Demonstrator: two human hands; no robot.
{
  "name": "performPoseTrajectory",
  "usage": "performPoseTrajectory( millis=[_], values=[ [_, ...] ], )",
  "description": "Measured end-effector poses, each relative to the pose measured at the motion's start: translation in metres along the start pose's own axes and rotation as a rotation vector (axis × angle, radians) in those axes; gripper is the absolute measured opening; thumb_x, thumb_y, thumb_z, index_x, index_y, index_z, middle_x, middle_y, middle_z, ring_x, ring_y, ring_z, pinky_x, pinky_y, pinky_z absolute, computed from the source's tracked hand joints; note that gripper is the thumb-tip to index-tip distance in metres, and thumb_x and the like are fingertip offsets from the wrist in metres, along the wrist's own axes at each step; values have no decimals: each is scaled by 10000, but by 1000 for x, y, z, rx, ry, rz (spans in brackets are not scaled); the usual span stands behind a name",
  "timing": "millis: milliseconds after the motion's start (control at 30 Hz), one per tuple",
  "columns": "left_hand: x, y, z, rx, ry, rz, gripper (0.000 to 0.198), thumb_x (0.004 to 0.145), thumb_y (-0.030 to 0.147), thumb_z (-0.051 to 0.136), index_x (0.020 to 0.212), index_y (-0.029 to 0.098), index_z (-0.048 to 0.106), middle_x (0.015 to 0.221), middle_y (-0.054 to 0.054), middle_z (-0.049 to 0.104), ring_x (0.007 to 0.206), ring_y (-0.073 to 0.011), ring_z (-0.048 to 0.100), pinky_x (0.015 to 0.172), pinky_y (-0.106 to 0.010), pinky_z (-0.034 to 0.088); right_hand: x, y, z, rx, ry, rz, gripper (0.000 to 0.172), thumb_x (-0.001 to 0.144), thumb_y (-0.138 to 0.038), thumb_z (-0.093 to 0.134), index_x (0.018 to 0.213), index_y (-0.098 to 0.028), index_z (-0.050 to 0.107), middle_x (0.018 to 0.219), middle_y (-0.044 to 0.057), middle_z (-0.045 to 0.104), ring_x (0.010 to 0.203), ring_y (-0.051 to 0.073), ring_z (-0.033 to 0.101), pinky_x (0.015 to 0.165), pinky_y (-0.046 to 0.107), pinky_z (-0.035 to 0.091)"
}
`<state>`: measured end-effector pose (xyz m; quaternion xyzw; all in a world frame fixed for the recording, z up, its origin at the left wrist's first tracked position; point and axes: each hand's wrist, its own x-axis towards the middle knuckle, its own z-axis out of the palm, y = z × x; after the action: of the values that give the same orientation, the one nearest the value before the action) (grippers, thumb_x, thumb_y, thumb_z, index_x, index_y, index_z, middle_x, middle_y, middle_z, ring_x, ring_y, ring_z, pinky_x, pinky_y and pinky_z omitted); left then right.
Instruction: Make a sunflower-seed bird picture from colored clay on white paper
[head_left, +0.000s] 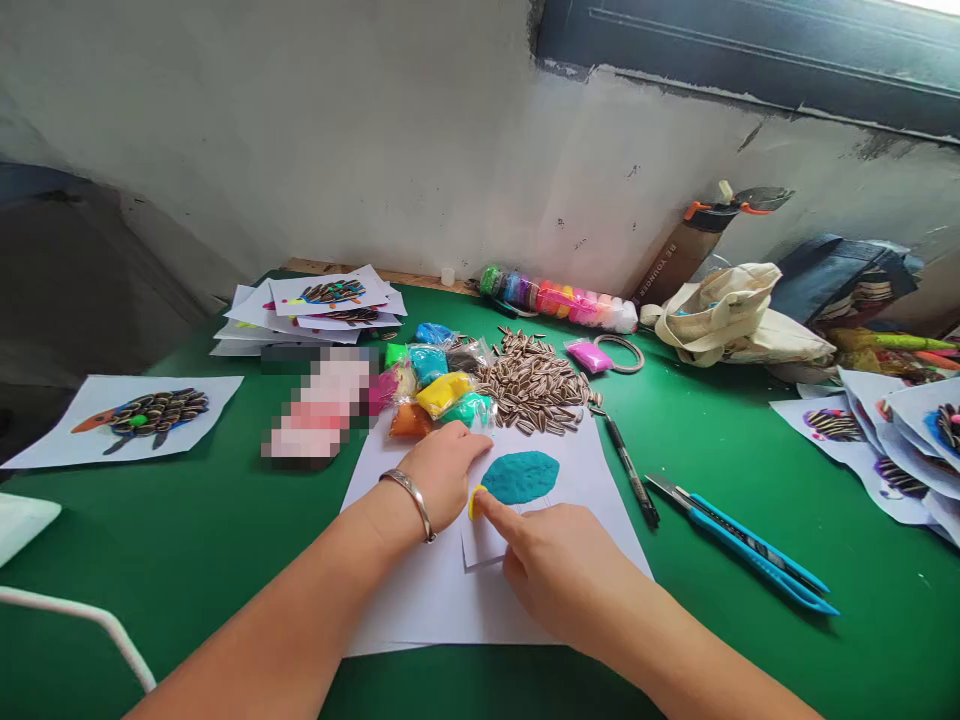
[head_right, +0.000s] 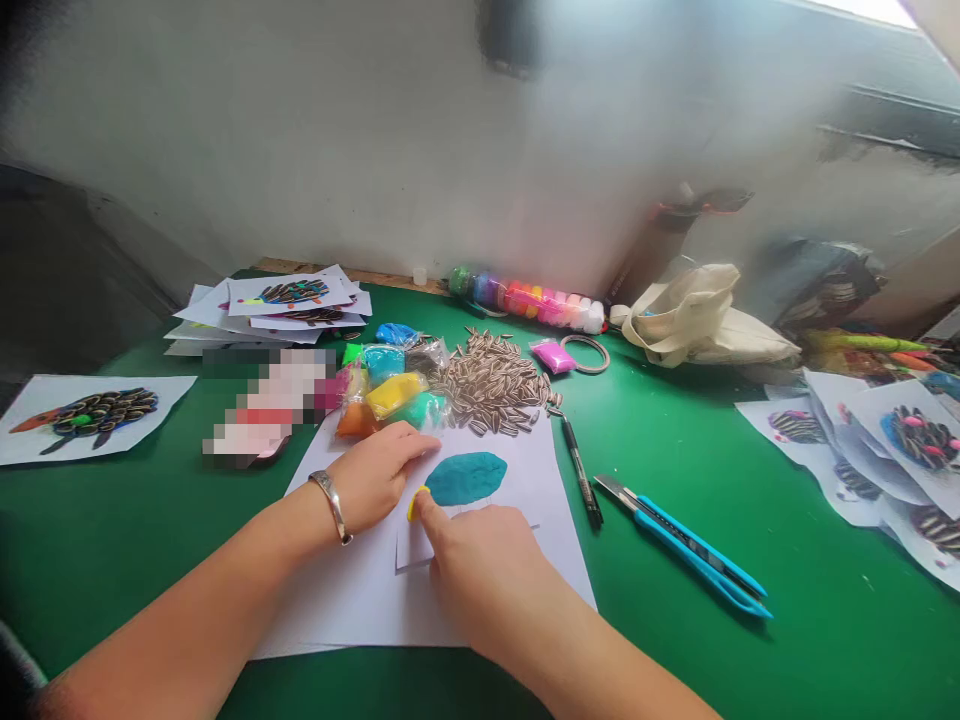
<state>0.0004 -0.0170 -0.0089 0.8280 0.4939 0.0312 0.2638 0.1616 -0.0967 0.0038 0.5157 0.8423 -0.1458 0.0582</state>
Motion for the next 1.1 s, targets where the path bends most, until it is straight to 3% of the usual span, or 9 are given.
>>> performPoseTrajectory(
  millis=[267,367,500,600,667,733,867,1100],
  values=[
    [2,0,0,15,4,15,394,845,87,440,1186,180,614,1089,-116,574,1005,-237,583,926,-349,467,-2,0,-2,22,2,-9,589,791,-130,430,1367,-241,479,677,36,708,576,196,630,480,272,208],
    [2,0,1,24,12,23,402,847,73,424,1185,177,615,1059,-114,577,1001,-234,584,926,-345,466,-4,7,-7,116,45,38,554,799,-137,432,1328,-271,528,696,20,707,582,177,616,485,253,260],
    [2,-1,2,39,19,34,412,852,80,427,1208,191,603,1051,-107,569,970,-227,589,911,-347,474,-3,31,-16,247,246,160,481,832,-159,425,1272,-275,582,732,1,701,594,150,590,524,238,354],
    [2,-2,2,54,12,52,406,855,85,432,1207,193,602,1049,-102,566,963,-223,585,903,-342,477,3,54,-15,283,431,255,393,870,-215,437,1214,-226,627,856,34,708,725,172,619,615,255,435],
    [2,-3,2,66,8,68,408,852,77,432,1206,192,602,1045,-99,563,959,-221,581,900,-339,476,10,67,-10,240,482,265,366,866,-186,439,1160,-203,657,972,63,700,874,206,618,728,293,468],
    [3,-3,2,80,9,87,413,850,68,428,1206,188,599,1041,-99,559,950,-220,577,894,-338,476,16,77,-4,202,481,235,379,846,-132,443,1149,-190,664,1097,82,676,1003,230,588,841,330,465],
    [3,-4,4,96,11,126,402,855,67,420,1191,191,602,1029,-92,555,935,-212,572,892,-337,475,23,84,5,195,487,184,411,834,-72,420,1143,-186,664,1199,86,637,1083,228,561,898,330,457],
    [5,-5,4,109,31,141,400,855,63,409,1171,205,610,1020,-80,574,936,-205,583,887,-329,484,23,79,1,242,400,214,366,871,-109,433,1146,-189,661,1014,75,690,957,211,601,825,300,461]
  ],
)
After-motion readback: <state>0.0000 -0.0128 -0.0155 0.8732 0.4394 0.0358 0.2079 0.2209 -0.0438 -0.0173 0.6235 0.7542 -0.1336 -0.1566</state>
